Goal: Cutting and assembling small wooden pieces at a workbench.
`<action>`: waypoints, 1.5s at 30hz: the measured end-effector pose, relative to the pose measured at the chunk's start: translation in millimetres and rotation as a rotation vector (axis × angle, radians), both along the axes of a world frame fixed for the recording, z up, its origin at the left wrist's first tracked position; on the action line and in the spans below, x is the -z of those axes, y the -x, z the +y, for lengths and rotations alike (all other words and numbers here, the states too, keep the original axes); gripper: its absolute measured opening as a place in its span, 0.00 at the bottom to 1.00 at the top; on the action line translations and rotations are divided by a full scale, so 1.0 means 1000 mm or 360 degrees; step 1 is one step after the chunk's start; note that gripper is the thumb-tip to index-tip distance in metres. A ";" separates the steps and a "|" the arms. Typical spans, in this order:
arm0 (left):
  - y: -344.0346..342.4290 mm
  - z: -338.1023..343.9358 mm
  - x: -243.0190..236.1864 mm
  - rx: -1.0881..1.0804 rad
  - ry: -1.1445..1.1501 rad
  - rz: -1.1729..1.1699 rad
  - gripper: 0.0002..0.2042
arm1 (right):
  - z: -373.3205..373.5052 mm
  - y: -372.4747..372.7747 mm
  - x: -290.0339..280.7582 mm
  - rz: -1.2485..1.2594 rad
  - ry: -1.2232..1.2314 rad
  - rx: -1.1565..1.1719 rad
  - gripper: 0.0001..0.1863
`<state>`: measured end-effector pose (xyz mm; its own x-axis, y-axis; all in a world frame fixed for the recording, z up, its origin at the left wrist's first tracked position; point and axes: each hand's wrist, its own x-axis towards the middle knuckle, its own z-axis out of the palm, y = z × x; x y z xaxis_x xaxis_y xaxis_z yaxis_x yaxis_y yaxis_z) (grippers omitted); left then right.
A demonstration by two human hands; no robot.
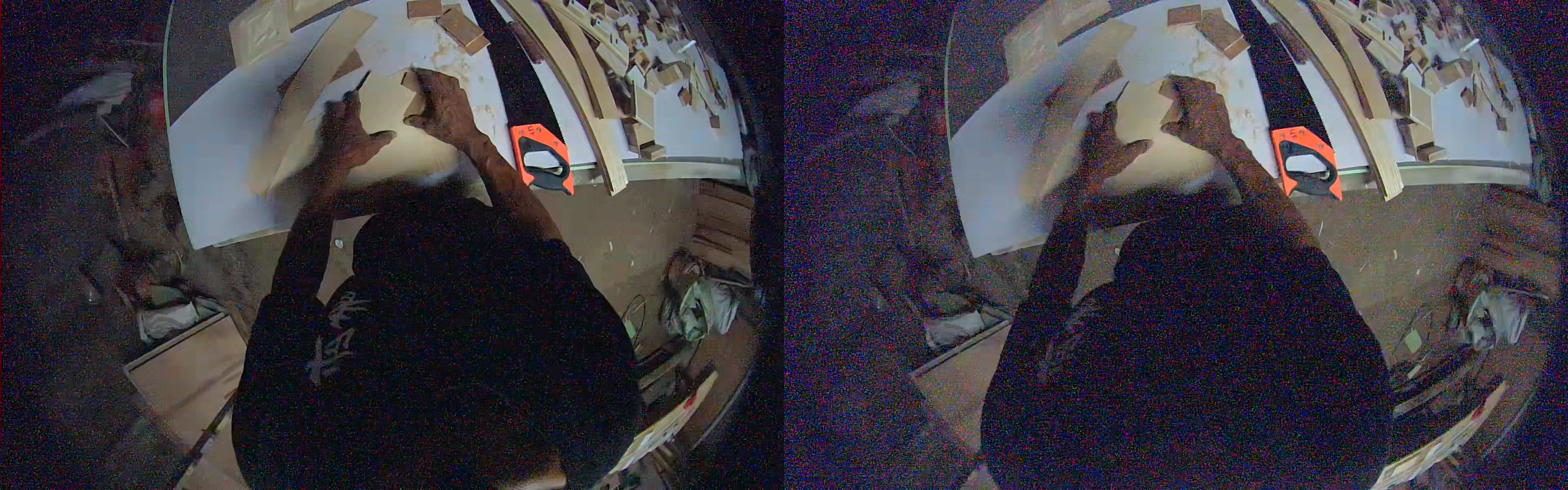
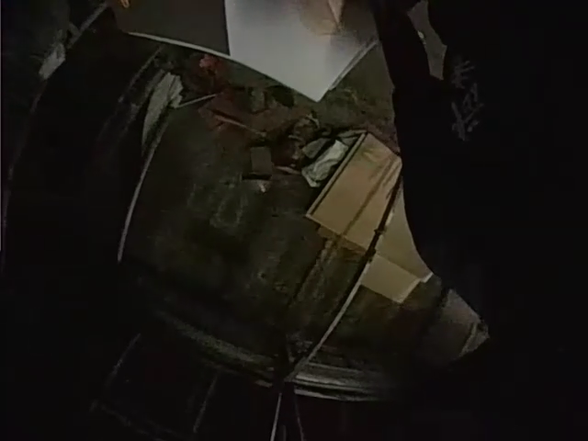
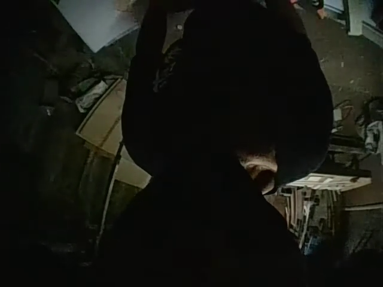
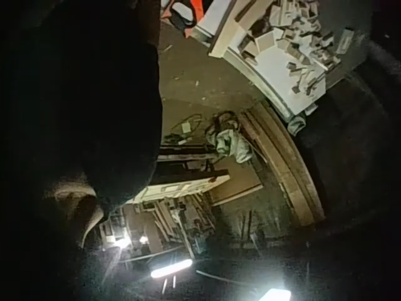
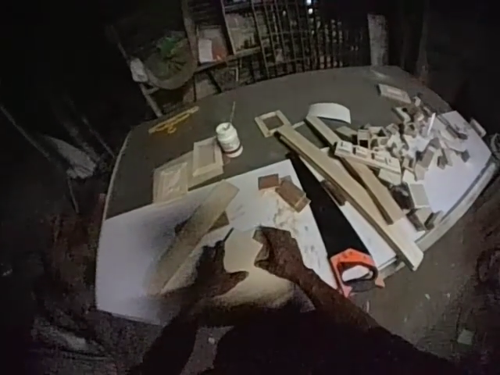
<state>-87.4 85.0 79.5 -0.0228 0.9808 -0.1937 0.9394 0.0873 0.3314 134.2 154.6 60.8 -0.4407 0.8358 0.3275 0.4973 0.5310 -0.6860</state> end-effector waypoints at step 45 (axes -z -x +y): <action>-0.016 0.015 0.017 -0.0199 -0.0434 -0.0230 0.52 | 0.003 -0.004 0.012 0.0134 -0.0062 0.0066 0.44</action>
